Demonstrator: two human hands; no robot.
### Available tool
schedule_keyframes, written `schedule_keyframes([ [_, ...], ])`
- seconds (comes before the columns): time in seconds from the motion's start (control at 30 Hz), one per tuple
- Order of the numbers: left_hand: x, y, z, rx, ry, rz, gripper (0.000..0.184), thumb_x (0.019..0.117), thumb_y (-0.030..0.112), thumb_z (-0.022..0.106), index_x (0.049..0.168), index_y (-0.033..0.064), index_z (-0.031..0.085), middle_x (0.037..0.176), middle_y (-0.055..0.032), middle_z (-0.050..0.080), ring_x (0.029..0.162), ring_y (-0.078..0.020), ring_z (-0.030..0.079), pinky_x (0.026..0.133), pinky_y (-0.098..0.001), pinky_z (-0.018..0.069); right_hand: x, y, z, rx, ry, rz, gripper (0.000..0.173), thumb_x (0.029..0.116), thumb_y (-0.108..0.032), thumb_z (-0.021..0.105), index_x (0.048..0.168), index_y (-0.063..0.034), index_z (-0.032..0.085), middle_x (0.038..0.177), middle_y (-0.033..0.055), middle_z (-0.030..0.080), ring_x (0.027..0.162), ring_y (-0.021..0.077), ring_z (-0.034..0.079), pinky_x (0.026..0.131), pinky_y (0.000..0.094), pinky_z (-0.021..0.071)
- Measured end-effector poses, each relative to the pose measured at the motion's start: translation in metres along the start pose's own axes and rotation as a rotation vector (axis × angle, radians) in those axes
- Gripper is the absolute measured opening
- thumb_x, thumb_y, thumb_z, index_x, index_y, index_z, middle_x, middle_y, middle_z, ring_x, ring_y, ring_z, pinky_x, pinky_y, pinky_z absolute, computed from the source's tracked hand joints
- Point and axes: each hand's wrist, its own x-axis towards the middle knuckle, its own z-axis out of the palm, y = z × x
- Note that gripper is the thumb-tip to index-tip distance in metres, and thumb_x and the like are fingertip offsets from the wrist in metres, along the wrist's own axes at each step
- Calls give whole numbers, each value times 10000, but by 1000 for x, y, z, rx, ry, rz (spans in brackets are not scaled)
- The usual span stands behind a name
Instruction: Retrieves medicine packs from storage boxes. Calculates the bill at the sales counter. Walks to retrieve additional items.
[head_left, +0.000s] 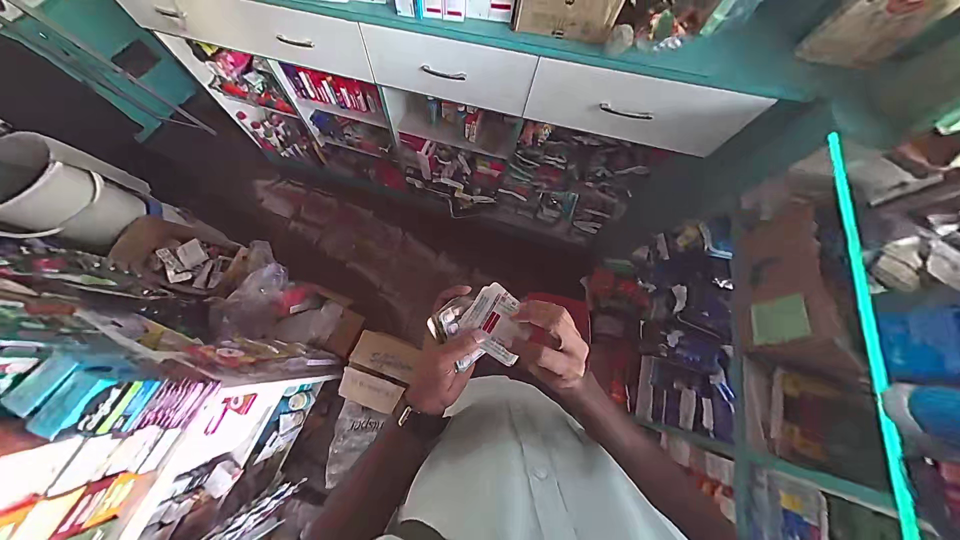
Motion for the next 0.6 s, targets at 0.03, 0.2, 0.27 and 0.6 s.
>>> schedule_keyframes([
  [0.03, 21, 4, -3, 10, 9, 25, 638, 819, -12, 761, 1386, 40, 474, 1184, -122, 692, 1068, -219, 701, 955, -435, 584, 12, 18, 7, 11, -6, 34, 147, 978, -137, 672, 1108, -194, 635, 1235, 96, 624, 1258, 225, 573, 1084, 365, 480],
  [0.2, 110, 16, -22, -26, 190, 113, 597, 809, -28, 748, 1336, 22, 473, 1121, -127, 701, 1005, -220, 716, 904, -436, 605, 62, 103, 52, 259, -36, 330, 184, 897, -71, 730, 1021, -202, 697, 1311, 130, 613, 1274, 236, 572, 1060, 392, 517],
  [0.27, 149, 23, -31, -26, 273, 156, 546, 807, -47, 712, 1300, 16, 486, 1082, -126, 703, 964, -212, 718, 861, -413, 615, 85, 138, 67, 412, -111, 442, 154, 886, -11, 701, 982, -131, 717, 1364, 182, 602, 1261, 252, 603, 1032, 398, 554],
  [0.6, 346, 84, -60, 140, 363, 389, 573, 826, -10, 712, 1355, 20, 493, 1161, -109, 704, 1035, -195, 708, 915, -397, 601, 241, 332, 124, 1071, -385, 831, 546, 912, -51, 728, 1373, 40, 451, 1252, 142, 652, 1096, 241, 686, 935, 395, 606],
])
